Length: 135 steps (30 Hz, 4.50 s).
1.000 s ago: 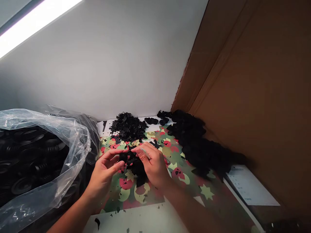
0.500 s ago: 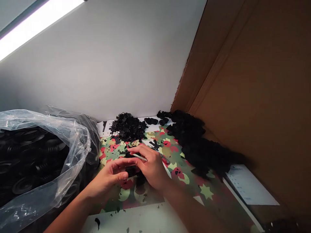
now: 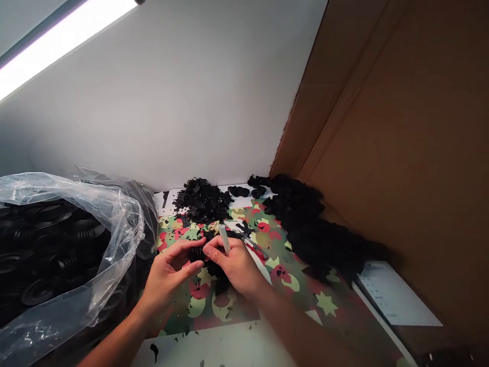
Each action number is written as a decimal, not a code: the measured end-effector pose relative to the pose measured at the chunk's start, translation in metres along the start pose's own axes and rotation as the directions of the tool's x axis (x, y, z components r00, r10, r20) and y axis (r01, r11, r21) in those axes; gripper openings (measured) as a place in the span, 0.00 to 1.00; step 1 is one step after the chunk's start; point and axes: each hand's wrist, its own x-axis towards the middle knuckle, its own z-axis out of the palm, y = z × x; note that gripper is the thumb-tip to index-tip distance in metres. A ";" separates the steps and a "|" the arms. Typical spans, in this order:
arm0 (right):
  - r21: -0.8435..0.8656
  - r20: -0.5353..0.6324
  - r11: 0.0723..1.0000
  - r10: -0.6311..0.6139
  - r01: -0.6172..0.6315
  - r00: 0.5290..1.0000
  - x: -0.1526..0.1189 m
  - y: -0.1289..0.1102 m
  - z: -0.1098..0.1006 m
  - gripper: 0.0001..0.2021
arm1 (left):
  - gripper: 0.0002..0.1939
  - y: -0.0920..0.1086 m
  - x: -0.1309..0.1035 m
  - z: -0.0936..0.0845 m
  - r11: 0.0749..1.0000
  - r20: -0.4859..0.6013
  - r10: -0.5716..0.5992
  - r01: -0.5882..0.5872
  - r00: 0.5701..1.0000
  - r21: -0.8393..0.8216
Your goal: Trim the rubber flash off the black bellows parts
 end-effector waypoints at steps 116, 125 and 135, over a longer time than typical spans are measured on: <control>0.011 0.103 0.997 -0.080 0.079 0.991 -0.002 -0.003 -0.001 0.25 | 0.17 0.006 -0.006 0.000 0.937 0.181 -0.111 0.163 0.977 -0.308; -0.063 0.127 0.993 -0.091 0.099 0.988 -0.001 -0.003 -0.007 0.24 | 0.18 0.010 -0.006 0.004 0.965 0.146 -0.005 0.043 0.989 -0.259; -0.538 -0.260 0.843 -0.192 0.023 0.946 0.033 0.019 -0.066 0.14 | 0.18 0.099 -0.030 -0.096 0.124 -0.115 0.794 0.025 0.597 0.992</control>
